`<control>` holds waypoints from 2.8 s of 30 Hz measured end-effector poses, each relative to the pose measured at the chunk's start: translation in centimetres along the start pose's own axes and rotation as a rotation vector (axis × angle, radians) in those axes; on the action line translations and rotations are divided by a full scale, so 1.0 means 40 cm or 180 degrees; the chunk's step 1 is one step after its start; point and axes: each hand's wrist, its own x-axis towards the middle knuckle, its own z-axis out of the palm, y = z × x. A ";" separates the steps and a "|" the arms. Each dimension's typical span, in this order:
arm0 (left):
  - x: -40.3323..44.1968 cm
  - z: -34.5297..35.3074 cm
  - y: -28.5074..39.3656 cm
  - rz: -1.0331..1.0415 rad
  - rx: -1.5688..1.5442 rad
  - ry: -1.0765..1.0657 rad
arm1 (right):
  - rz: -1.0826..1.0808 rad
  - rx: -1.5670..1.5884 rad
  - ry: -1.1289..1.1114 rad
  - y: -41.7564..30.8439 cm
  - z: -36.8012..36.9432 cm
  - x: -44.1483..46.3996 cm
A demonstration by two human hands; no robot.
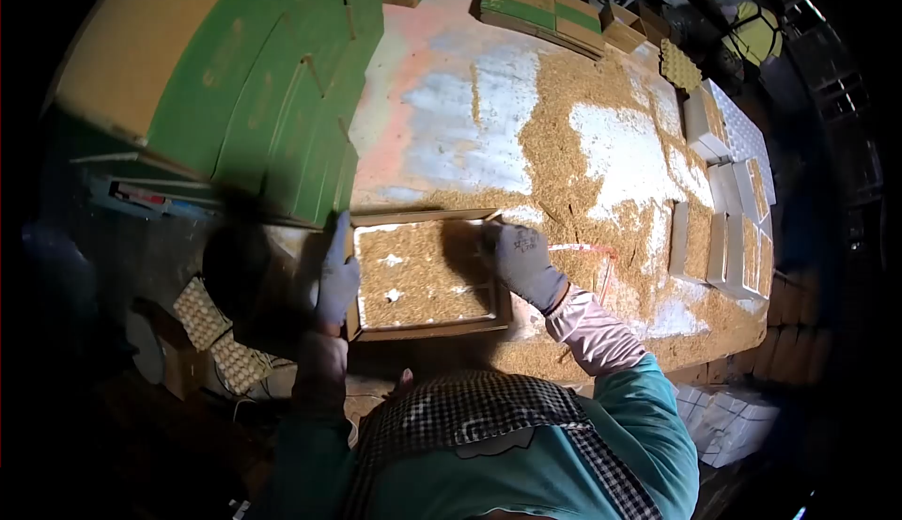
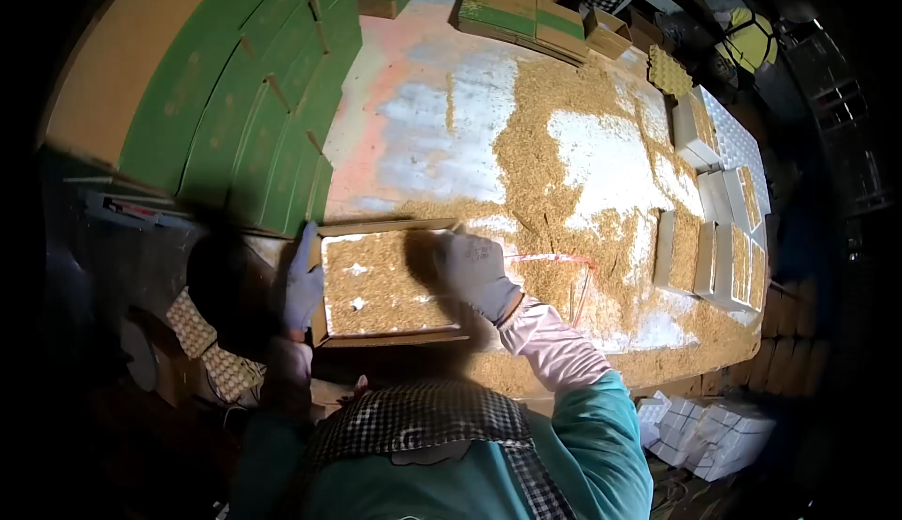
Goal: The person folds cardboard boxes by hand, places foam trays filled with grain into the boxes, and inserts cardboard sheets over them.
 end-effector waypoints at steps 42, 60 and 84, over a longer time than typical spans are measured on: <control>0.661 0.861 0.118 0.1266 0.2222 -0.0570 | 0.1090 0.4482 0.0575 1.359 -0.212 1.175; 0.703 0.828 0.127 0.0466 0.2519 -0.1754 | 0.1370 0.6102 0.1872 1.119 0.041 -0.596; 0.031 0.387 -0.213 0.0330 -0.0460 0.0853 | 0.2400 0.5184 0.2708 0.744 0.163 -1.225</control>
